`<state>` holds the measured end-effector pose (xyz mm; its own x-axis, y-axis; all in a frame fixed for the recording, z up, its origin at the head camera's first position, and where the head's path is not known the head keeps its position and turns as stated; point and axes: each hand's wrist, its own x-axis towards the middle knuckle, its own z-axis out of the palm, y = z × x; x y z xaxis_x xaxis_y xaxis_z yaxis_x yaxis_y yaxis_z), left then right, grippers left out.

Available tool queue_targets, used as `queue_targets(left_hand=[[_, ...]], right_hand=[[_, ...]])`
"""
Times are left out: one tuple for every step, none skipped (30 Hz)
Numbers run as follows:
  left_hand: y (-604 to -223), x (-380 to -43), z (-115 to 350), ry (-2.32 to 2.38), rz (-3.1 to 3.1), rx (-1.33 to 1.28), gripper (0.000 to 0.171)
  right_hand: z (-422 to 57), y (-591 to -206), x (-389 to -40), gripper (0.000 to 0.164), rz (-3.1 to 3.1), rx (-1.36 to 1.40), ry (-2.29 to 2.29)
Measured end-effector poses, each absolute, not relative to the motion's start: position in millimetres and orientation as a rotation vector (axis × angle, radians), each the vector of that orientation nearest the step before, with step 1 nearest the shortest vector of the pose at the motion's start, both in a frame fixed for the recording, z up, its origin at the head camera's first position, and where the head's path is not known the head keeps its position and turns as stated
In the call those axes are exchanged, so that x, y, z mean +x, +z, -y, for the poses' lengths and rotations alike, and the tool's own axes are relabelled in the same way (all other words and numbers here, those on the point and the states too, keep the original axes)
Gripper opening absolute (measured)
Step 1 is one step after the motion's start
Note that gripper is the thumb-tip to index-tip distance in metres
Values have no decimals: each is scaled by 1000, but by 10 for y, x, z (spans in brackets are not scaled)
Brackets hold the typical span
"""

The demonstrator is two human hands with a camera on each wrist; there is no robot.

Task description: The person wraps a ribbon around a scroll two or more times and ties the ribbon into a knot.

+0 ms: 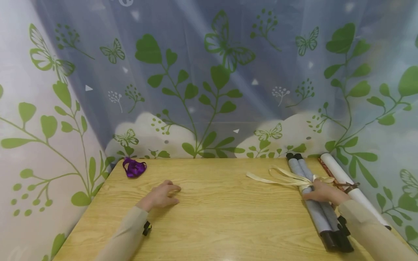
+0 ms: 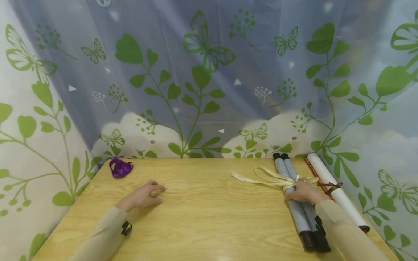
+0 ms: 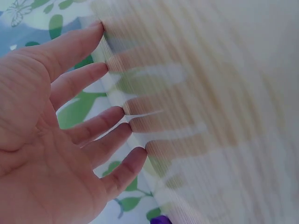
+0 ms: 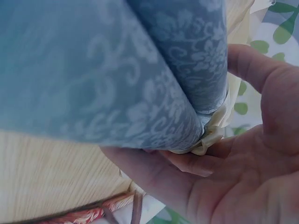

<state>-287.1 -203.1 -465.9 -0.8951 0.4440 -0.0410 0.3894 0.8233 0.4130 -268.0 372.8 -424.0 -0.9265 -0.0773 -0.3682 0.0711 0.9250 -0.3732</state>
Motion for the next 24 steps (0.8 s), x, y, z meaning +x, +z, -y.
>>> queue_targets(left_hand=[[-4655, -2872, 2057, 617, -2861, 664, 48], [-4652, -2876, 2083, 622, -2851, 669, 49], [-4646, -2880, 2105, 630, -2843, 667, 49], [-4640, -2886, 2127, 640, -2833, 657, 50], [-4634, -2892, 2149, 646, -2826, 650, 50], [-4629, -2901, 2170, 648, -2820, 641, 51], [-4629, -2911, 2192, 650, -2815, 632, 52], [-4627, -2920, 2211, 654, -2809, 620, 53], [-4628, -2930, 2231, 654, -2804, 615, 53], [-4630, -2939, 2253, 653, -2799, 618, 54], [-4636, -2950, 2276, 652, -2796, 621, 55], [-4641, -2960, 2299, 654, -2792, 625, 56], [-4645, -2968, 2321, 656, -2788, 630, 57], [-4649, -2976, 2341, 659, -2785, 630, 57], [-4655, -2985, 2362, 661, -2784, 630, 58], [-4656, -2991, 2379, 672, -2781, 620, 59], [-4657, -2996, 2391, 680, -2780, 614, 59], [-4658, -3001, 2401, 682, -2781, 607, 59], [-4657, -3002, 2408, 683, -2780, 601, 59], [-4658, -3006, 2413, 674, -2785, 602, 59], [-4661, -3011, 2418, 669, -2789, 602, 58], [-4660, -3012, 2421, 659, -2796, 602, 57], [-4661, -3015, 2426, 652, -2805, 602, 57], [-4663, -3021, 2434, 640, -2816, 603, 56]], right_hand=[[-3757, -4238, -2677, 99, -2716, -20, -527], [-3785, -4232, -2676, 98, -2723, -30, -524], [-3812, -4228, -2676, 97, -2734, -40, -510], [-3837, -4223, -2676, 96, -2748, -50, -494], [-3862, -4225, -2677, 95, -2750, -44, -495], [-3884, -4226, -2675, 93, -2750, -41, -497], [-3905, -4224, -2674, 92, -2755, -35, -494], [-3926, -4225, -2674, 89, -2762, -40, -489], [-3946, -4224, -2674, 88, -2770, -45, -475], [-3962, -4217, -2673, 87, -2775, -46, -465], [-3978, -4211, -2672, 86, -2781, -51, -453], [-3991, -4203, -2670, 86, -2785, -51, -440], [-4002, -4196, -2669, 86, -2788, -48, -429], [-4011, -4191, -2667, 86, -2788, -46, -418], [-4018, -4185, -2666, 87, -2786, -40, -408], [-4021, -4181, -2662, 87, -2784, -34, -406], [-4023, -4180, -2659, 87, -2783, -33, -403], [-4024, -4180, -2657, 87, -2782, -29, -403], [-4023, -4182, -2654, 87, -2782, -30, -404], [-4021, -4182, -2650, 85, -2785, -32, -407], [-4018, -4182, -2646, 84, -2786, -29, -415], [-4013, -4180, -2640, 82, -2791, -28, -421], [-4009, -4177, -2637, 80, -2797, -28, -425], [-4006, -4175, -2634, 78, -2802, -28, -430]])
